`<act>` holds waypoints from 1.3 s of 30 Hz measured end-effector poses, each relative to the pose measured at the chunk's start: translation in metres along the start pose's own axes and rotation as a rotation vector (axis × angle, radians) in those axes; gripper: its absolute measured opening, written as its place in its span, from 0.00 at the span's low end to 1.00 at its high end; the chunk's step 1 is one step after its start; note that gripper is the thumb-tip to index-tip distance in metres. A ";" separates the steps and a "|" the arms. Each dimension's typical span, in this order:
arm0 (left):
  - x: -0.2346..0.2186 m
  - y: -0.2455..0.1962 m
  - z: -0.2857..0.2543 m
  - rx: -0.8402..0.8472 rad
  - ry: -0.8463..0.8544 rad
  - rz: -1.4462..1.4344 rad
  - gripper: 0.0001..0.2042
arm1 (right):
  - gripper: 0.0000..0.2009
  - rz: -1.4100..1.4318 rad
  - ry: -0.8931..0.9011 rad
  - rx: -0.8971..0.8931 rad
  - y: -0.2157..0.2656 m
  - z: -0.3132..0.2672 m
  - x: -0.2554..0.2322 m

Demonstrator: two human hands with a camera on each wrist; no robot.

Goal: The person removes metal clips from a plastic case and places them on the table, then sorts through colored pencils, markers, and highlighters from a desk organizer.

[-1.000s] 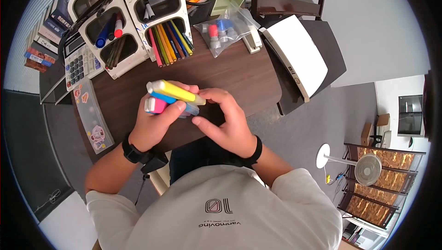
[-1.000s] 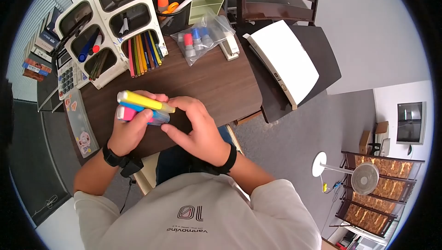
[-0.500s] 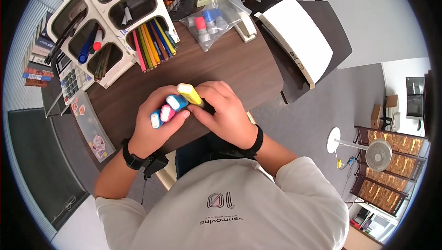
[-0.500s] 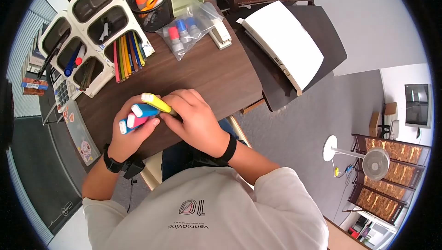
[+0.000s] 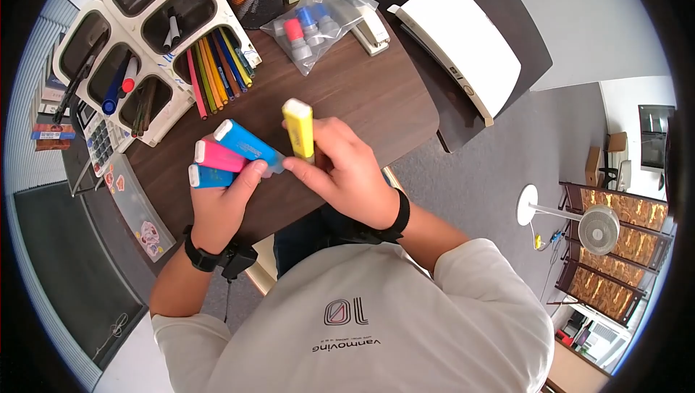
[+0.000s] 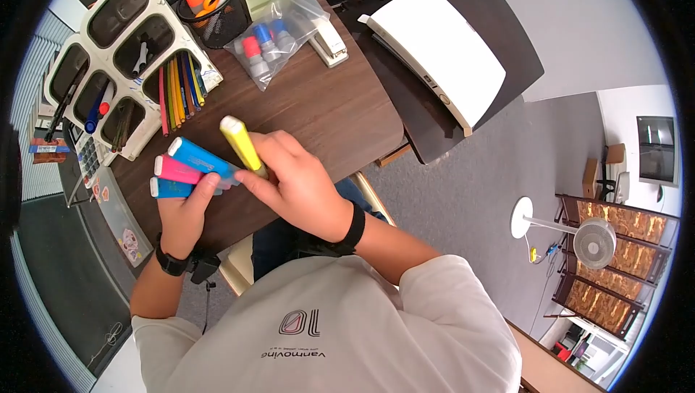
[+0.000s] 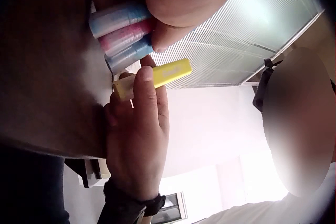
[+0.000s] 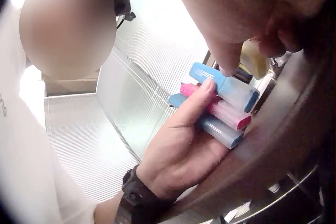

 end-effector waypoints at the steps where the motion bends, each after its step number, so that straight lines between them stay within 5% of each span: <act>1: 0.001 -0.001 -0.001 0.001 -0.038 -0.032 0.19 | 0.24 -0.043 -0.009 -0.047 0.000 0.000 0.003; 9: 0.001 -0.006 0.002 0.261 0.042 0.207 0.20 | 0.29 -0.198 0.096 -0.289 -0.005 -0.001 0.010; 14: -0.002 0.001 0.001 0.292 0.065 0.281 0.19 | 0.28 -0.188 0.064 -0.293 -0.005 -0.001 0.012; 17: -0.001 0.002 0.002 0.332 0.033 0.188 0.19 | 0.27 -0.091 -0.045 -0.129 0.002 -0.002 0.008; 19: 0.003 -0.002 0.002 0.121 0.038 -0.193 0.18 | 0.28 0.003 -0.009 -0.012 0.004 -0.002 0.004; 25: -0.002 0.021 0.002 0.138 0.087 -0.194 0.19 | 0.30 -0.123 -0.010 -0.163 0.001 0.000 0.011; 29: 0.003 0.013 0.005 0.023 0.148 -0.439 0.22 | 0.27 -0.132 0.005 -0.104 0.000 0.000 0.012; 31: -0.002 0.017 0.006 0.004 0.320 -0.546 0.26 | 0.26 -0.105 -0.010 -0.108 -0.001 -0.001 0.011; 39: -0.002 0.007 0.010 -0.060 0.255 -0.711 0.30 | 0.17 0.130 -0.104 0.082 0.004 -0.006 0.004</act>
Point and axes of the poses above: each hand's wrist, its own z-axis towards the middle knuckle, its own x-axis out of the palm, y = z × x, the point moved 1 cm from there along z, towards the middle knuckle, and after that the axes turned 10 degrees about z, right-handed, at the moved point
